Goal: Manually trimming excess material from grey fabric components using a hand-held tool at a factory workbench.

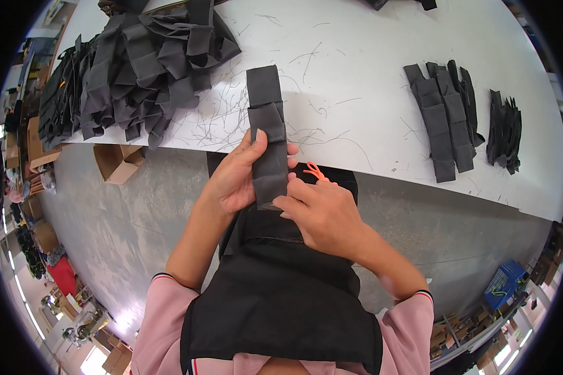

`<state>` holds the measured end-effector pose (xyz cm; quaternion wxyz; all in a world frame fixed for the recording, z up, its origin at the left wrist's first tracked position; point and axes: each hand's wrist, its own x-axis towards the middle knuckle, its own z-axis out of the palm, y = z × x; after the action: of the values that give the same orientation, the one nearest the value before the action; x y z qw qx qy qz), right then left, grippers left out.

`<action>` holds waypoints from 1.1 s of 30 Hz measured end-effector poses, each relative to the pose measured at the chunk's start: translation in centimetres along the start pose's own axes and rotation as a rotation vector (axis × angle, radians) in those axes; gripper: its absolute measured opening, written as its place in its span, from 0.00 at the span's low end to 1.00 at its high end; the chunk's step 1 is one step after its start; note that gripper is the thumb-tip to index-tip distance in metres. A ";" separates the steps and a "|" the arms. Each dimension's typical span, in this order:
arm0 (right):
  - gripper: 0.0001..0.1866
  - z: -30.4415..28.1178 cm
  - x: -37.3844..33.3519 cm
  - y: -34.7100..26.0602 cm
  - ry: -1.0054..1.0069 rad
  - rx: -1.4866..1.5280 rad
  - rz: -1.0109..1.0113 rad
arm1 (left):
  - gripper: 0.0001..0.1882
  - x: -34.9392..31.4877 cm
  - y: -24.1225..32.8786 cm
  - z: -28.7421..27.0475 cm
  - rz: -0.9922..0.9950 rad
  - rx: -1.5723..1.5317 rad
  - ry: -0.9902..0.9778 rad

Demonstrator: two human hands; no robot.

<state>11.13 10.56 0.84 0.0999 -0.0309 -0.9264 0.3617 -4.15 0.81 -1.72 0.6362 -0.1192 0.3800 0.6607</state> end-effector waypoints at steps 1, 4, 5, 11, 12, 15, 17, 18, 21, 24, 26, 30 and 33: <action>0.14 -0.2 -0.2 0.0 0.000 -0.001 -0.001 | 0.18 0.0 0.0 -0.1 -0.002 -0.017 -0.009; 0.17 -0.6 -1.1 -0.6 0.016 -0.034 -0.029 | 0.19 -0.3 0.1 0.4 0.043 0.003 0.053; 0.17 -0.6 -1.5 -0.9 0.097 0.050 0.034 | 0.19 -0.4 0.2 0.6 0.043 0.004 0.048; 0.16 -0.3 -2.1 -1.2 0.309 0.284 0.255 | 0.16 -0.2 -0.2 0.5 0.329 -0.122 0.011; 0.16 -0.3 -2.5 -1.3 0.316 0.276 0.257 | 0.15 -0.3 -0.1 0.4 0.359 -0.125 0.022; 0.16 0.5 -3.2 -1.2 0.441 0.374 0.413 | 0.15 0.5 -0.5 -0.9 0.263 -0.382 -0.034; 0.15 0.9 -3.3 -1.2 0.449 0.594 0.500 | 0.15 0.8 -0.8 -0.8 0.246 -0.420 -0.051; 0.15 1.1 -3.2 -1.2 0.456 0.593 0.498 | 0.15 0.9 -0.9 -0.8 0.236 -0.461 -0.055; 0.13 1.8 -3.2 -0.6 0.477 0.602 0.421 | 0.16 0.8 -1.1 -0.5 0.213 -0.502 -0.057; 0.13 1.8 -3.1 -0.9 0.473 0.593 0.417 | 0.17 0.8 -1.3 -0.3 0.201 -0.536 -0.067; 0.13 1.9 -3.2 -0.7 0.475 0.574 0.393 | 0.18 0.9 -1.4 -0.4 0.197 -0.539 -0.071; 0.12 2.4 -3.5 -0.6 0.451 0.898 0.519 | 0.18 1.0 -1.4 -0.6 0.194 -0.519 -0.088; 0.11 2.5 -3.4 -0.6 0.428 1.143 0.547 | 0.18 0.9 -1.4 -0.8 0.194 -0.508 -0.087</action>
<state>13.97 8.04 -1.08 0.1869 -0.2781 -0.5074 0.7939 -3.24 0.86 -3.36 0.5356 -0.2094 0.1841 0.7971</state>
